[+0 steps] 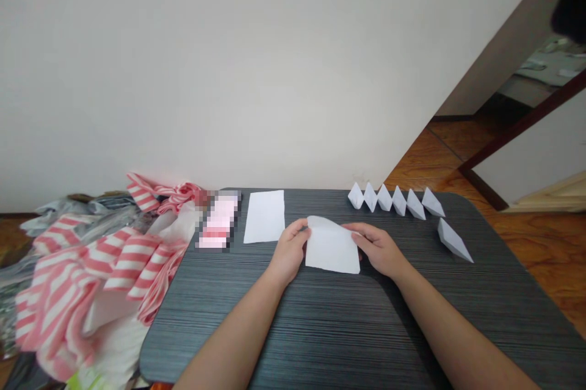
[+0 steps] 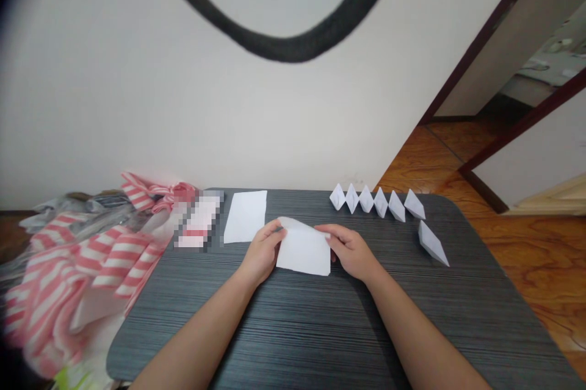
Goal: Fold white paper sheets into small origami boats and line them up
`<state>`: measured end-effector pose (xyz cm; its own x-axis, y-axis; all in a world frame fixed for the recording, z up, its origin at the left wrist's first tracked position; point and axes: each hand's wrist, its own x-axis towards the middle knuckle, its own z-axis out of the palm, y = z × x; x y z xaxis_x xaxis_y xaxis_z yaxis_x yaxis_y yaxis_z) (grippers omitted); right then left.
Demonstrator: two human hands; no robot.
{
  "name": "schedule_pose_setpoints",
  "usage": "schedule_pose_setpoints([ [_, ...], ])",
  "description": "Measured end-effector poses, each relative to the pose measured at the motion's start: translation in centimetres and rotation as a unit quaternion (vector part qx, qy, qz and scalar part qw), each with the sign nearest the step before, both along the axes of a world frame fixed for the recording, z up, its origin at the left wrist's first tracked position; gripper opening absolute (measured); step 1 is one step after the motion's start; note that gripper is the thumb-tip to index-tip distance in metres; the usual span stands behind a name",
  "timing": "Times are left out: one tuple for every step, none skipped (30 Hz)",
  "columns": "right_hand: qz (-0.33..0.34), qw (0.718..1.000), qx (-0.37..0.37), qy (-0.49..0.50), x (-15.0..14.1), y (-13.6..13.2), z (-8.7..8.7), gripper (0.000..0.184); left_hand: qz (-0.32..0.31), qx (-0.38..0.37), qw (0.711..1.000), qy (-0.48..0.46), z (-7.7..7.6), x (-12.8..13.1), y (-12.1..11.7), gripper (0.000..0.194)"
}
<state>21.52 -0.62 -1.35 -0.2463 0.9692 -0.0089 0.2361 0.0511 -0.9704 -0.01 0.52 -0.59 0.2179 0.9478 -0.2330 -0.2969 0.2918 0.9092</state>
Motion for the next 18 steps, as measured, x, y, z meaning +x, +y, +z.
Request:
schedule_pose_setpoints([
  [0.005, 1.0, 0.006, -0.01, 0.1, 0.0, -0.1, 0.026, 0.001, -0.004, 1.0, 0.0, 0.1, 0.0, 0.0, 0.02],
  [0.009, 1.0, 0.012, -0.016, 0.2, 0.0, -0.1, 0.026, 0.002, -0.008, 1.0, -0.003, 0.3, 0.0, 0.0, 0.021],
  [0.013, 1.0, 0.018, -0.022, 0.3, 0.0, -0.1, 0.026, 0.001, -0.012, 1.0, -0.011, 0.4, -0.1, -0.1, 0.023],
  [0.016, 0.999, 0.024, -0.026, 0.3, 0.0, 0.0, 0.026, -0.002, -0.014, 1.0, -0.021, 0.5, -0.1, -0.1, 0.027],
  [0.016, 0.999, 0.03, -0.029, 0.3, 0.1, 0.0, 0.027, -0.006, -0.013, 0.999, -0.032, 0.6, -0.1, -0.2, 0.031],
  [0.016, 0.999, 0.036, -0.033, 0.3, 0.1, 0.1, 0.027, -0.011, -0.01, 0.999, -0.038, 0.6, -0.2, -0.2, 0.034],
  [0.019, 0.998, 0.041, -0.038, 0.4, 0.1, 0.1, 0.027, -0.019, -0.006, 0.999, -0.039, 0.5, -0.2, -0.2, 0.035],
  [0.023, 0.998, 0.047, -0.042, 0.4, 0.2, 0.1, 0.027, -0.027, 0.0, 0.999, -0.031, 0.4, -0.3, -0.2, 0.036],
  [0.029, 0.997, 0.053, -0.046, 0.5, 0.2, 0.1, 0.027, -0.036, 0.005, 0.999, -0.018, 0.2, -0.3, -0.2, 0.036],
  [0.033, 0.997, 0.058, -0.048, 0.5, 0.3, 0.0, 0.026, -0.045, 0.009, 0.999, -0.002, 0.0, -0.3, -0.2, 0.038],
  [0.031, 0.997, 0.06, -0.048, 0.5, 0.3, 0.0, 0.026, -0.05, 0.012, 0.999, 0.011, -0.2, -0.3, -0.1, 0.039],
  [0.024, 0.997, 0.058, -0.044, 0.5, 0.3, -0.1, 0.026, -0.052, 0.014, 0.998, 0.02, -0.4, -0.3, -0.1, 0.039],
  [0.009, 0.998, 0.051, -0.034, 0.5, 0.3, -0.1, 0.027, -0.052, 0.017, 0.998, 0.024, -0.5, -0.2, -0.1, 0.038],
  [-0.01, 0.999, 0.038, -0.016, 0.5, 0.3, -0.2, 0.03, -0.048, 0.019, 0.998, 0.026, -0.6, -0.2, -0.1, 0.036],
  [-0.027, 0.999, 0.02, 0.008, 0.4, 0.2, -0.2, 0.034, -0.044, 0.021, 0.998, 0.025, -0.6, -0.1, -0.1, 0.034],
  [-0.037, 0.999, 0.003, 0.035, 0.3, 0.1, -0.2, 0.039, -0.04, 0.023, 0.999, 0.026, -0.6, -0.1, -0.1, 0.033],
  [-0.037, 0.997, -0.012, 0.06, 0.2, 0.0, -0.2, 0.042, -0.038, 0.025, 0.999, 0.027, -0.6, 0.0, -0.1, 0.032],
  [-0.029, 0.996, -0.023, 0.076, 0.1, 0.0, -0.2, 0.043, -0.037, 0.028, 0.998, 0.03, -0.6, 0.0, -0.1, 0.031],
])
